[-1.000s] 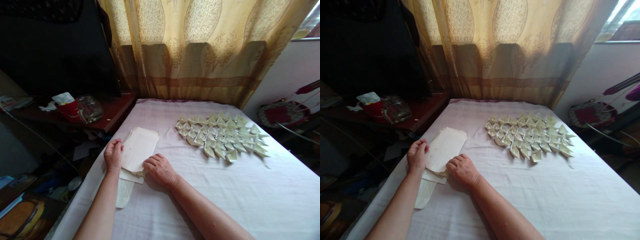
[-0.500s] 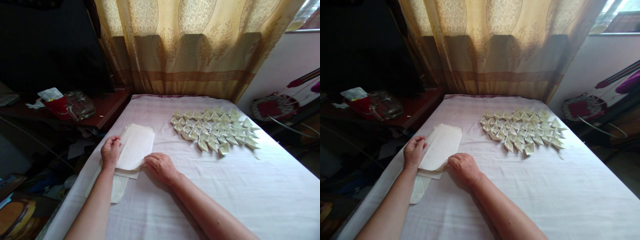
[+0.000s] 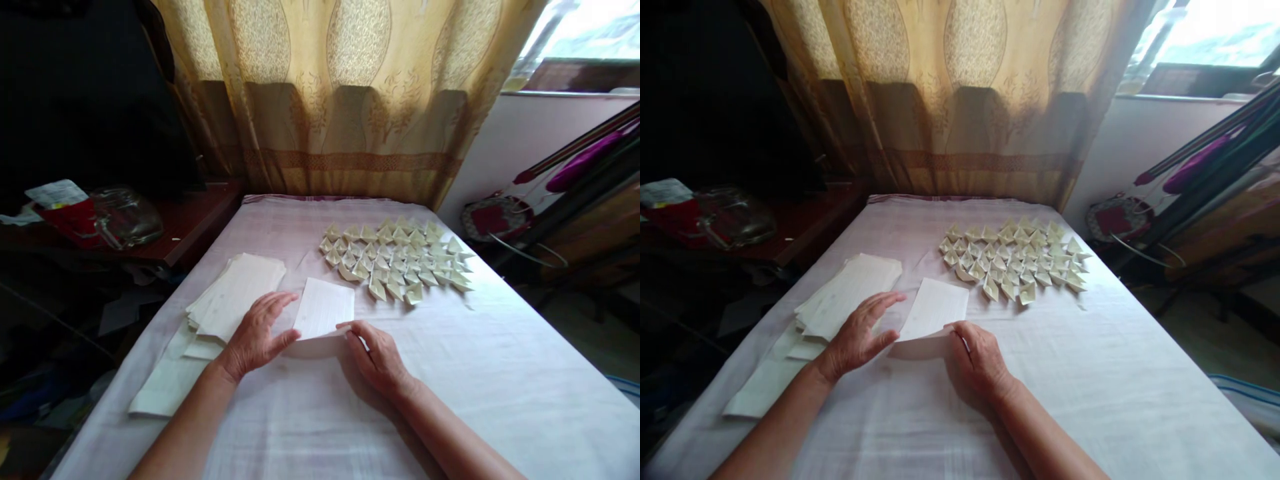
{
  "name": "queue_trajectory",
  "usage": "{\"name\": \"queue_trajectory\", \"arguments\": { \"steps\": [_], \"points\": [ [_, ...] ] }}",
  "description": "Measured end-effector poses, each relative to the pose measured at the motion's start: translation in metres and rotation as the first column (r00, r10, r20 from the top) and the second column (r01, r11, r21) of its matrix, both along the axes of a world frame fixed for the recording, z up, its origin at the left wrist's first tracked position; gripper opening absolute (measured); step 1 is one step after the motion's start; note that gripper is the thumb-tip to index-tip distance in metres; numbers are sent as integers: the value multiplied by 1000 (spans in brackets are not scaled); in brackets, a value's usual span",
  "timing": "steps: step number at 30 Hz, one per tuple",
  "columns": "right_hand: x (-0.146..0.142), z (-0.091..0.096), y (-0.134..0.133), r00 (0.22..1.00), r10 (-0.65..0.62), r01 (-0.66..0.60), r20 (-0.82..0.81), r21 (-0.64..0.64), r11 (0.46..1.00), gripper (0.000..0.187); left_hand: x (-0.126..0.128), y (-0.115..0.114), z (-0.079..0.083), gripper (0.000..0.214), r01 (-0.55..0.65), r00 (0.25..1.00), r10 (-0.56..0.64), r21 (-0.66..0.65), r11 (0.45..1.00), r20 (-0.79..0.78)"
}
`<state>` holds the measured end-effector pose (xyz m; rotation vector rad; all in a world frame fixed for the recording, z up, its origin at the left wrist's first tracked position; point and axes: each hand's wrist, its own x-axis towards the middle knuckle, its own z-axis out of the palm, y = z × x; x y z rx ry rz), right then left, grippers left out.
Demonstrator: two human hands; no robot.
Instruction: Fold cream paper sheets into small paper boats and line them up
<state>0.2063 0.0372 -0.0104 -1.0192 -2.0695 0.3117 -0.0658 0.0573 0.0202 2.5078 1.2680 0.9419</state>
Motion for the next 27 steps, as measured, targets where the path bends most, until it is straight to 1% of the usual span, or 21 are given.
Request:
{"name": "queue_trajectory", "arguments": {
  "steps": [2, 3, 4, 5, 6, 8, 9, 10, 11, 14, 16, 18, 19, 21, 22, 23, 24, 26, 27],
  "points": [
    [10, 0, -8, 999, -39, 38, -26, -64, 997, 16, 14, -8, 0, 77, 109, 992, -116, -124, 986, -53],
    [13, 1, -12, 997, -61, 56, -44, -93, 994, 17, 20, -11, 1, 84, 138, 986, -153, -178, 974, -73],
    [17, 1, -16, 994, -81, 73, -67, -119, 990, 18, 25, -14, 1, 85, 159, 981, -180, -222, 962, -77],
    [20, 1, -19, 991, -100, 86, -93, -146, 986, 19, 29, -17, 1, 79, 180, 977, -204, -262, 948, -68],
    [23, 1, -22, 986, -116, 94, -119, -177, 980, 20, 33, -19, 1, 67, 189, 976, -213, -300, 935, -52],
    [27, 1, -25, 978, -145, 109, -148, -230, 967, 20, 40, -23, -1, 38, 166, 983, -185, -375, 912, -13],
    [28, 1, -25, 976, -160, 122, -146, -241, 963, 20, 43, -24, -2, 30, 133, 989, -147, -409, 903, -4],
    [29, 1, -24, 975, -177, 141, -132, -240, 960, 20, 45, -25, -3, 28, 90, 995, -101, -444, 892, 0],
    [30, 0, -21, 974, -198, 168, -114, -225, 960, 21, 48, -25, -5, 32, 45, 999, -51, -477, 878, 1],
    [29, -2, -6, 958, -283, 272, -53, -156, 950, 23, 54, -23, -13, 57, -60, 996, 86, -534, 844, 24],
    [27, -4, 5, 943, -334, 333, 15, -133, 934, 25, 57, -20, -19, 67, -133, 982, 183, -509, 851, 50],
    [24, -6, 14, 923, -360, 375, 136, -111, 920, 26, 59, -18, -26, 69, -208, 963, 259, -414, 886, 71],
    [23, -7, 17, 909, -365, 389, 201, -96, 916, 26, 60, -18, -28, 67, -243, 957, 280, -333, 911, 69],
    [20, -10, 20, 874, -373, 409, 310, -57, 911, 24, 64, -20, -30, 53, -277, 959, 283, -125, 953, 30],
    [19, -11, 20, 858, -377, 415, 349, -36, 909, 23, 67, -23, -30, 43, -264, 964, 264, -23, 964, -12],
    [19, -11, 20, 844, -383, 420, 375, -17, 908, 22, 70, -26, -28, 36, -221, 972, 224, 51, 974, -65],
    [18, -12, 20, 834, -389, 424, 392, -3, 906, 22, 74, -28, -26, 32, -146, 980, 156, 87, 985, -126],
    [17, -12, 19, 821, -397, 430, 410, 14, 903, 21, 83, -33, -21, 29, 18, 970, 6, 98, 995, -244],
    [17, -13, 19, 818, -400, 433, 412, 17, 901, 21, 88, -34, -20, 32, 60, 955, -34, 79, 995, -296]
  ]
}}
